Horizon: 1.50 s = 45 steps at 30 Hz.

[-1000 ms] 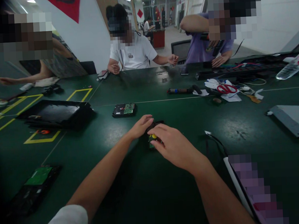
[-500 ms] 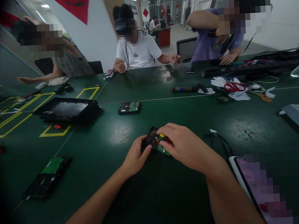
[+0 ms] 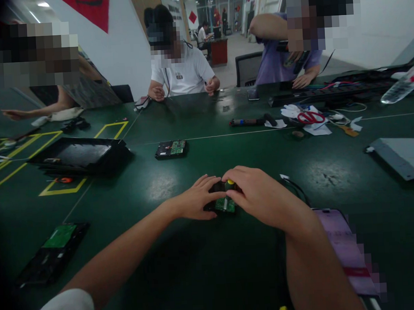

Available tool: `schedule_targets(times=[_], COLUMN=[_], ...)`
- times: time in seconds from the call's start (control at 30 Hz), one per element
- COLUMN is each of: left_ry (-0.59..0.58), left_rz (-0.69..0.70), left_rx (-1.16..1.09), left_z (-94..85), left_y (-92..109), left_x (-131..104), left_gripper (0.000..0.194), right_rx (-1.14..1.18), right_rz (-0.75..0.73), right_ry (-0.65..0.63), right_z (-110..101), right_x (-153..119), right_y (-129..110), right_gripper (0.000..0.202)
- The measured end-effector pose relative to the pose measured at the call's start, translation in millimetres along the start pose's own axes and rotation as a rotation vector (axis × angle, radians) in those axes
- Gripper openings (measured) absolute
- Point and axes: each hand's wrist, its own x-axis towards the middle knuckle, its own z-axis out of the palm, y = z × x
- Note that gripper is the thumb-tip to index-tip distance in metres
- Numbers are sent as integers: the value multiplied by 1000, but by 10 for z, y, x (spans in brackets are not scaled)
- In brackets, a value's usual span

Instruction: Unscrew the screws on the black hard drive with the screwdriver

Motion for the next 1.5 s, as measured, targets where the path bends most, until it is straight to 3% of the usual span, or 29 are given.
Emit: schedule_targets(times=[0.17, 0.43, 0.53, 0.97, 1.23, 1.5], left_ry=[94, 380, 434, 517, 529, 508], left_rz=[-82, -459, -539, -533, -549, -548], left_rx=[19, 110, 126, 47, 25, -23], left_z=[88, 425, 475, 497, 508, 505], left_y=[67, 270, 304, 248, 221, 210], left_x=[-87, -76, -39, -38, -29, -25], left_gripper=[75, 65, 64, 62, 60, 59], right_rx=[6, -64, -68, 69, 69, 173], right_rz=[44, 67, 102, 136, 281, 296], right_ry=[38, 171, 230, 223, 276, 212], right_z=[42, 91, 112, 121, 188, 155], right_x=[3, 112, 144, 209, 259, 257], right_y=[44, 143, 163, 131, 200, 209], right_gripper=[22, 12, 10, 19, 19, 28])
